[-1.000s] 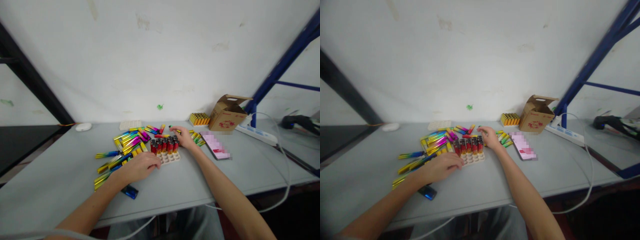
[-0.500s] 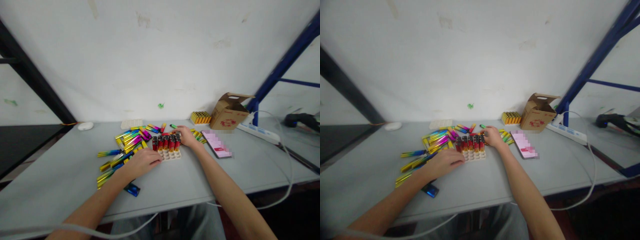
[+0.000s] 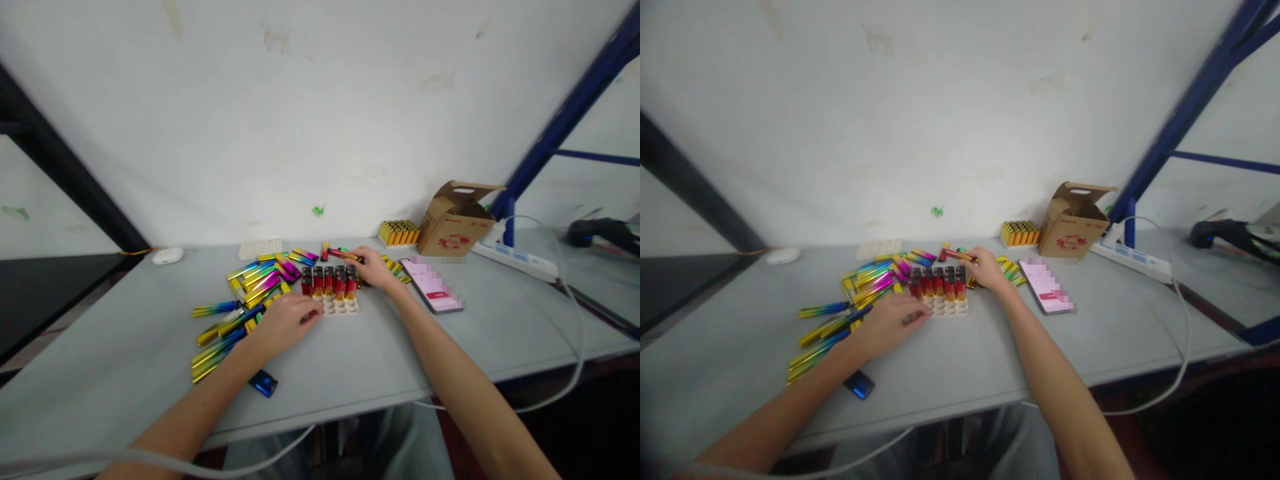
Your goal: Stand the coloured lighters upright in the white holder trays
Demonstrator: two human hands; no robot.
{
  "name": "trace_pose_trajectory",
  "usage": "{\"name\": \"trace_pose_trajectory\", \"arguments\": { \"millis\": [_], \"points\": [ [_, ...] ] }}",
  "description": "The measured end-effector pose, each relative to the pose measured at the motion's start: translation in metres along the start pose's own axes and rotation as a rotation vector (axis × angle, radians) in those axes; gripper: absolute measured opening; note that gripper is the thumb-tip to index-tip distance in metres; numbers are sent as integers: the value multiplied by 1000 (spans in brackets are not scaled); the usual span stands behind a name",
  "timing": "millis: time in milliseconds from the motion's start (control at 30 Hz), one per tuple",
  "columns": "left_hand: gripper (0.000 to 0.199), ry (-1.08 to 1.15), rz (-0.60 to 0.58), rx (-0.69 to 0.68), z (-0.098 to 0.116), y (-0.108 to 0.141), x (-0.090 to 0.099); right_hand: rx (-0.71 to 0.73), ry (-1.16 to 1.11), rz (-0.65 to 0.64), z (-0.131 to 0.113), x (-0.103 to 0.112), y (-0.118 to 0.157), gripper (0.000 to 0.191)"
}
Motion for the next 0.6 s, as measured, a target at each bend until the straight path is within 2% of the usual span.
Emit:
{"name": "trace_pose_trajectory", "arguments": {
  "millis": [167,333,467,600],
  "points": [
    [12,-49,-7,15,-3,-2,-1,-320,-475,89,2,10,-2,37],
    [14,-81,4,65,-7,-3,-3,-589,-733,155,3,13,-1,27],
    [14,-103,15,110,-13,-5,-3,-689,-884,157,-2,15,-1,16],
    [12,-162,50,165,-20,-7,-1,-697,-910,98,-16,17,1,13]
  ]
}}
Point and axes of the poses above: each hand's wrist, its own y-axis away from the middle knuckle, its own x-axis out of the back of the hand, z = x × y, the point moved 6 cm from there along -y, towards the middle knuckle, and after that the axes turned 15 degrees about z, right-handed, at the moved point
